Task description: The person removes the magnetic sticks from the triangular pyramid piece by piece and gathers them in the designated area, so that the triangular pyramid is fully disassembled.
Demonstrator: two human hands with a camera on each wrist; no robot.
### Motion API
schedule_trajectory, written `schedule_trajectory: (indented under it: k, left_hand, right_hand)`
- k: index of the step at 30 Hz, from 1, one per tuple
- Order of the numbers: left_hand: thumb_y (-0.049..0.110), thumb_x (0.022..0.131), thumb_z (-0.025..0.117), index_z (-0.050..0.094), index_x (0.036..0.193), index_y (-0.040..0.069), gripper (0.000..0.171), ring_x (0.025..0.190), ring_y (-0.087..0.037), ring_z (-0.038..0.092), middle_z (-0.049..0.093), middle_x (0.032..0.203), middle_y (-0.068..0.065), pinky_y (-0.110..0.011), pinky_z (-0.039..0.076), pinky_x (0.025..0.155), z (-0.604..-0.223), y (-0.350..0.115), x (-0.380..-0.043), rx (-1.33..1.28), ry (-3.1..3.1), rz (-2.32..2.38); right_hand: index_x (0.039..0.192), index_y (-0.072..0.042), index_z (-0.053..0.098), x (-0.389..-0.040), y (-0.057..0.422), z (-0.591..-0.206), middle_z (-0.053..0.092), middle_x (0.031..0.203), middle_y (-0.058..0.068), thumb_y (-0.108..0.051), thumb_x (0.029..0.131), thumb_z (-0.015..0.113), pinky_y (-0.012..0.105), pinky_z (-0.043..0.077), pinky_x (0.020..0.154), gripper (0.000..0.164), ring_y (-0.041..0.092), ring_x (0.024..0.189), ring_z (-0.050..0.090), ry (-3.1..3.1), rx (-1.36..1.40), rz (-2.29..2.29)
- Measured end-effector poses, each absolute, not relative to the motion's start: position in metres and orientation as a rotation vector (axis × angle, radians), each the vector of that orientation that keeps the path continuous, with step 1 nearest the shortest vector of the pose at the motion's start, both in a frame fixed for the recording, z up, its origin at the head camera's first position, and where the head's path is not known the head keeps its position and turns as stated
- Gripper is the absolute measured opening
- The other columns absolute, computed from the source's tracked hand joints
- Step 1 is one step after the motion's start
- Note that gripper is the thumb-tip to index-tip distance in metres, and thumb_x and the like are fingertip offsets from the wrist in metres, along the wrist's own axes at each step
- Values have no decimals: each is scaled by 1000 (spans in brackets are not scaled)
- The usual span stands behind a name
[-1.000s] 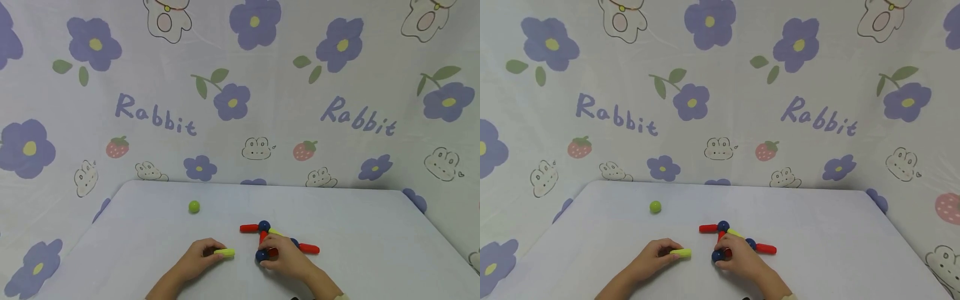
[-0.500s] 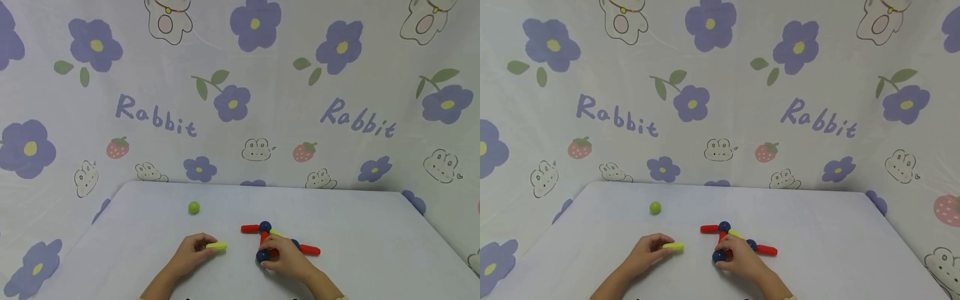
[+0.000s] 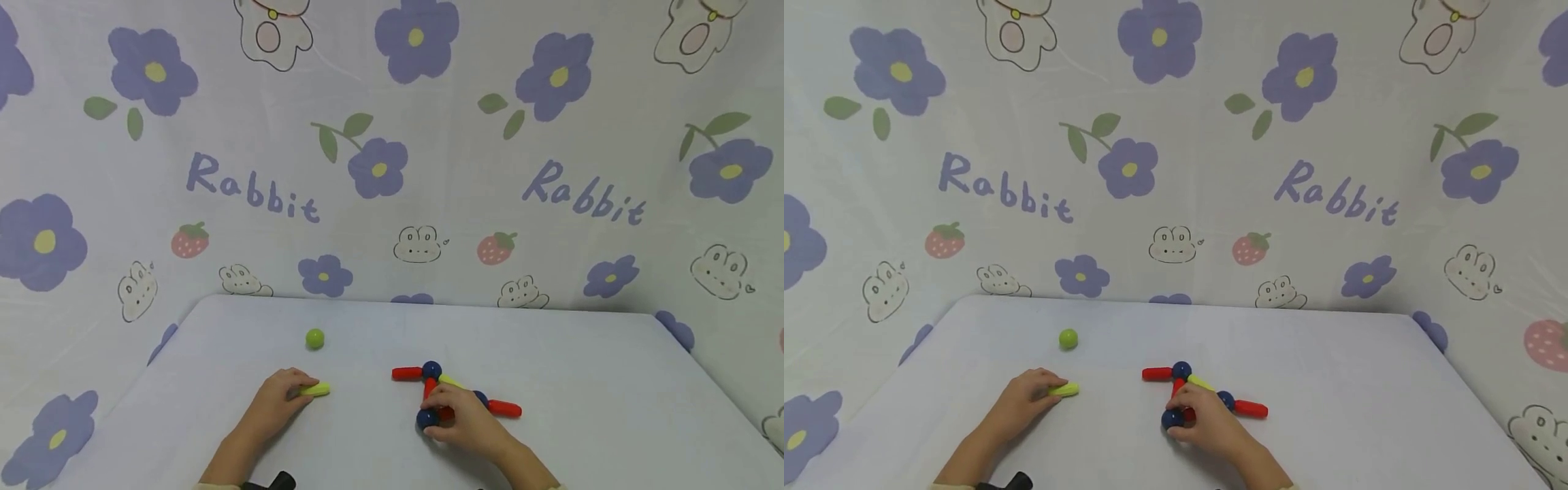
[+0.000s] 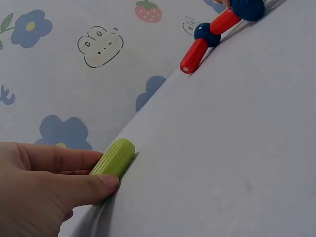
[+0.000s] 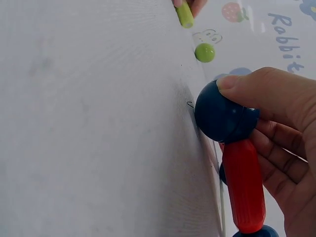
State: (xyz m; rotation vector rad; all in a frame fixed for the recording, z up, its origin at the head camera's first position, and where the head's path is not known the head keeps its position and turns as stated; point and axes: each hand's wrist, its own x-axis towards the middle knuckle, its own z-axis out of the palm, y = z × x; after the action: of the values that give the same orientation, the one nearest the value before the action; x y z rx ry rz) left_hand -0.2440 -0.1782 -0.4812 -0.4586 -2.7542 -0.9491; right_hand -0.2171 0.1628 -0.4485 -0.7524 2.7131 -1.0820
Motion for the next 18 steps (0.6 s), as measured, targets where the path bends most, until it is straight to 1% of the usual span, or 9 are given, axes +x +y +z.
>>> schedule_trajectory:
  k: [4,8,13,18]
  left_hand:
    - [5,73,74,71,96,13,25,97,-21,61,69,98,0,-41,48,88,-474,-189,-247,-448,-2786,-759]
    - [1,74,72,71,97,9,24,97,-25,63,70,99,-5,-42,49,87,-470,-201,-253,-441,-2795,-643]
    - [0,79,68,69,101,6,23,101,-29,62,69,104,-9,-45,48,90,-468,-215,-264,-391,-2802,-593]
    - [-1,83,63,67,107,3,24,109,-35,58,66,111,-15,-49,45,94,-466,-224,-273,-307,-2838,-604]
  right_hand:
    - [101,-11,68,-216,164,-450,57,93,-7,-20,77,75,18,51,79,26,9,85,52,2721,-763,-1076]
    - [101,-12,68,-216,165,-450,57,94,-7,-20,77,75,17,50,78,26,9,86,52,2715,-735,-1079]
    - [102,-11,69,-216,165,-449,56,92,-7,-20,78,75,16,50,77,26,10,86,51,2713,-728,-1089]
    - [100,-11,68,-216,165,-451,56,92,-7,-20,77,75,17,50,77,26,10,86,50,2728,-758,-1077]
